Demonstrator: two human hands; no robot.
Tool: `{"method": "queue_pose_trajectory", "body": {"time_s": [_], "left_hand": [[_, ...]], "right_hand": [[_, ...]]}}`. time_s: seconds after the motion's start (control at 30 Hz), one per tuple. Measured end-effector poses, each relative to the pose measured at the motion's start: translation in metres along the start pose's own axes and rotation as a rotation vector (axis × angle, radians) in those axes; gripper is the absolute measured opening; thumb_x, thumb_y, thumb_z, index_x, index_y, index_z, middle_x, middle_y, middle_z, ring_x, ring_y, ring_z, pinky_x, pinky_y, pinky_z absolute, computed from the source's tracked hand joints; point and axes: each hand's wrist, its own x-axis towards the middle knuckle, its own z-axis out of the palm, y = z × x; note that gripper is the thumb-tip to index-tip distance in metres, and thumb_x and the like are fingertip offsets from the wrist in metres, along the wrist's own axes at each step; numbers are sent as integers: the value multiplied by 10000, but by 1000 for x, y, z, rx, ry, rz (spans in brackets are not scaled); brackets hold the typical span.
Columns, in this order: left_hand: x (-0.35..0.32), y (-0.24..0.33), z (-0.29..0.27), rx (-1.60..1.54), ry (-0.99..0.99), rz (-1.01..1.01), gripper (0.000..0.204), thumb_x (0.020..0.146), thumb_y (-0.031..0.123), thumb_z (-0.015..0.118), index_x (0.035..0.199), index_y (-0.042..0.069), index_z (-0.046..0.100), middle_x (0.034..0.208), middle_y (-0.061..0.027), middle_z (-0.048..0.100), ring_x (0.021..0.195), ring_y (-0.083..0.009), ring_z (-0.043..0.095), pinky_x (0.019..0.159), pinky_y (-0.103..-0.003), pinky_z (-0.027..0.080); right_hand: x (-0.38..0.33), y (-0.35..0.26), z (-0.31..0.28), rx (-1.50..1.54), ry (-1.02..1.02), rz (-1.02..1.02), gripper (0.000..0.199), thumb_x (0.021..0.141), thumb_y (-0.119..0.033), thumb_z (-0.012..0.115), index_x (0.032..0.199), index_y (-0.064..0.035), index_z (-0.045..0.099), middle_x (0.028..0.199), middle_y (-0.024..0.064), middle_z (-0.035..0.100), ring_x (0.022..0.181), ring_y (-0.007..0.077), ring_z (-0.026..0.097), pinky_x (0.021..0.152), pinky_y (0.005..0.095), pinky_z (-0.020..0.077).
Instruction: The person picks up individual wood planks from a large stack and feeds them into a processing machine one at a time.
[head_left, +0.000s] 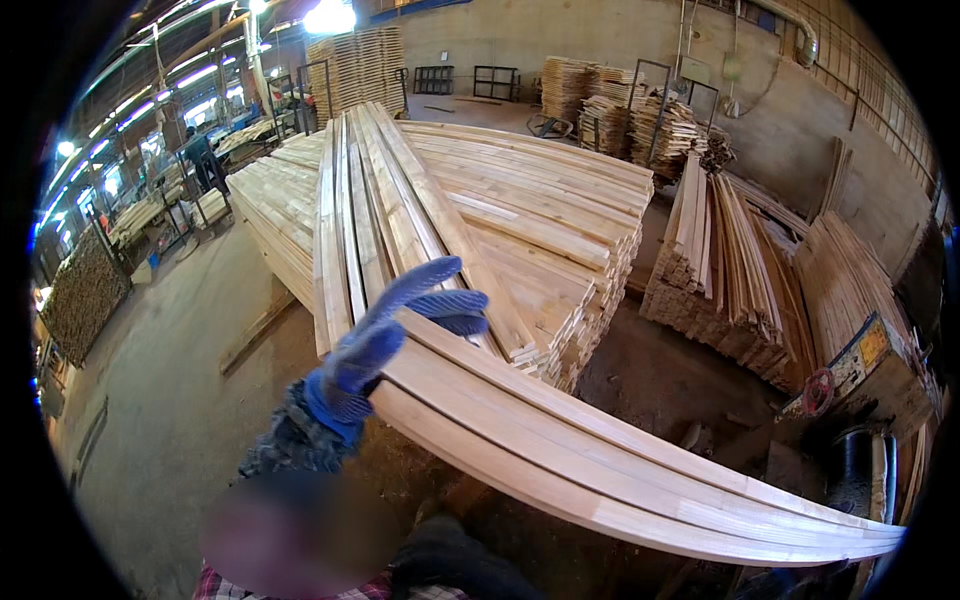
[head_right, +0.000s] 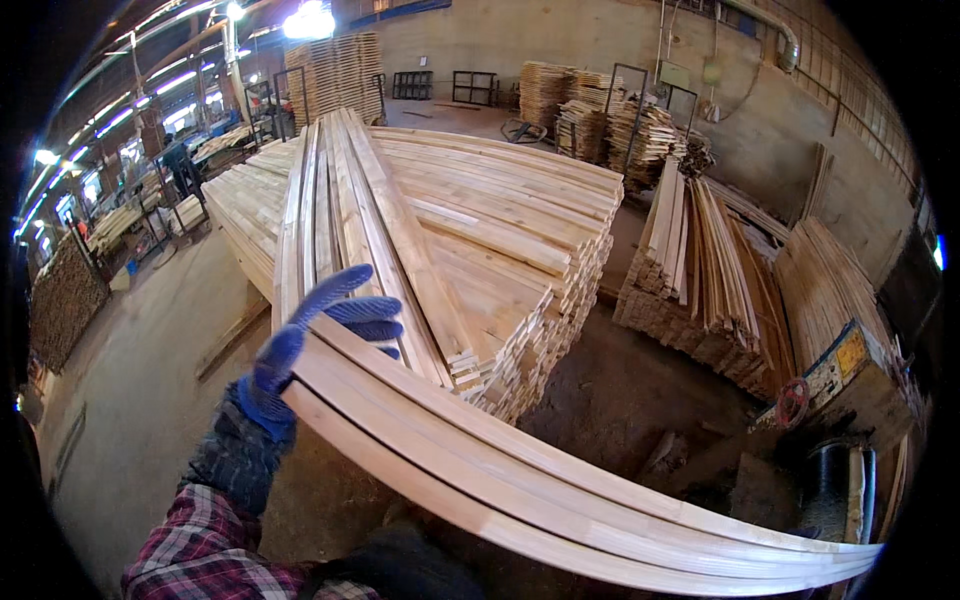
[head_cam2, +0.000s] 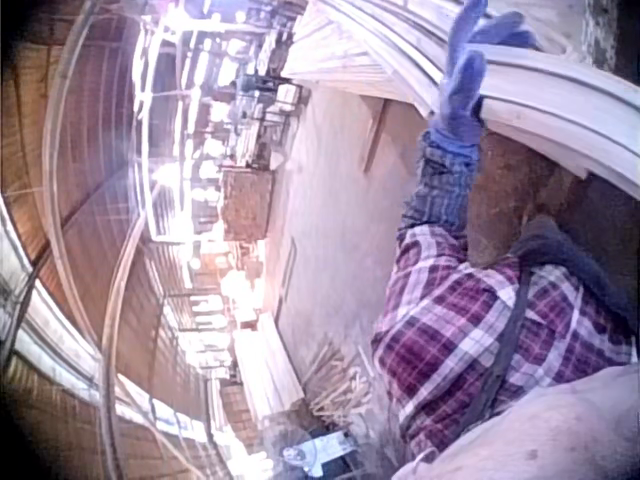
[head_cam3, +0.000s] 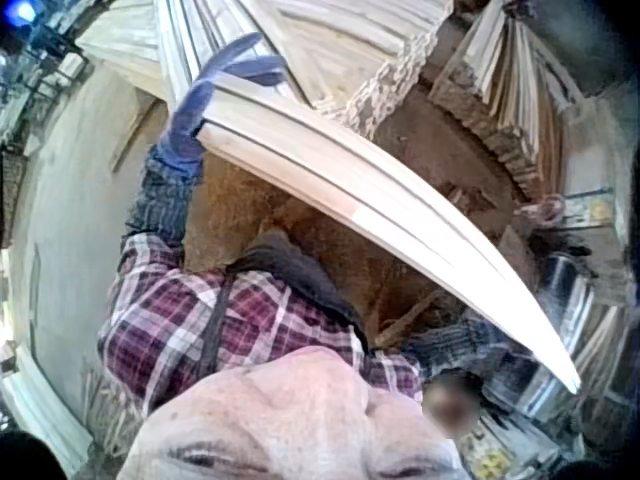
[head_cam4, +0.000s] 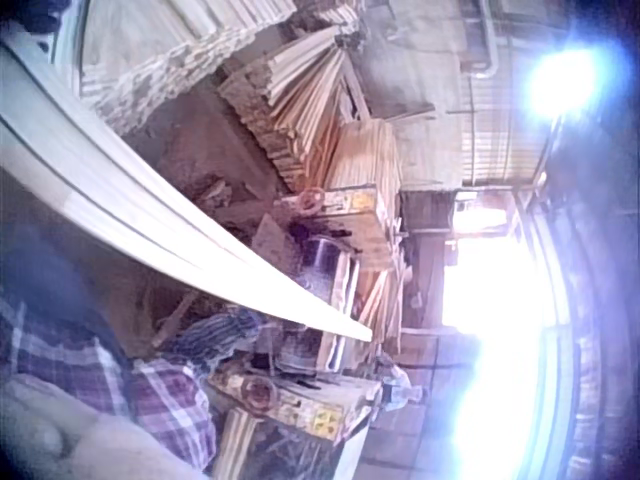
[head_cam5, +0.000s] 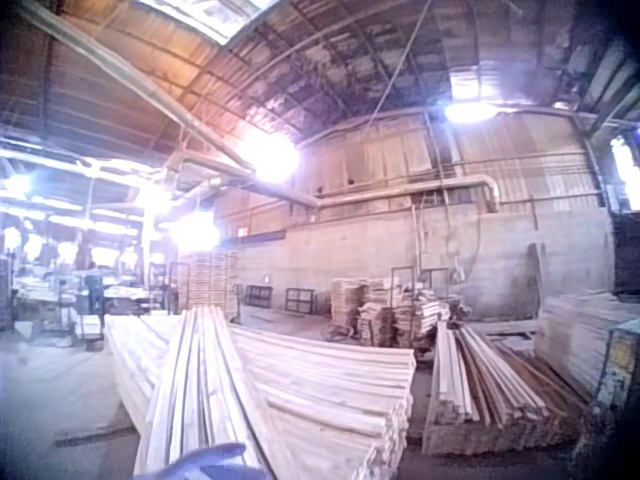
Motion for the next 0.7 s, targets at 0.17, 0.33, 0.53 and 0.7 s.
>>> {"method": "queue_pose_trajectory", "body": {"time_s": [0.17, 0.33, 0.53, 0.7], "left_hand": [[0, -31, 37, -224, -109, -62, 1002, 828, 691, 622, 1503, 7, 340, 1385, -246, 528, 1302, -354, 510, 1122, -489, 394], [-1, -9, 105, -185, -178, 42, 854, 922, 651, 502, 1405, -49, 432, 1357, -246, 547, 1267, -326, 533, 1116, -456, 385], [-3, -30, 174, -230, -224, 162, 1014, 815, 752, 582, 1455, 2, 345, 1384, -214, 515, 1271, -308, 523, 1097, -484, 414], [5, -46, 274, -88, -477, 189, 1033, 742, 305, 860, 1511, 28, 228, 1332, -185, 449, 1209, -309, 527, 1062, -462, 432]], "right_hand": [[-12, -2, 1, -18, 21, -9, 888, 869, -664, 584, 1456, -22, 407, 1439, 181, 507, 1315, 337, 494, 1145, 463, 379], [-32, -26, -12, -40, 81, -57, 874, 881, -659, 576, 1451, -18, 410, 1436, 179, 512, 1310, 336, 501, 1142, 457, 389], [-4, -18, -27, 182, -174, -273, 857, 894, -653, 567, 1445, -14, 415, 1432, 176, 519, 1305, 335, 509, 1138, 450, 400], [27, -71, -85, 126, -106, -388, 768, 879, -625, 623, 1321, -7, 505, 1210, 207, 629, 1137, 328, 601, 1019, 459, 495]]}}
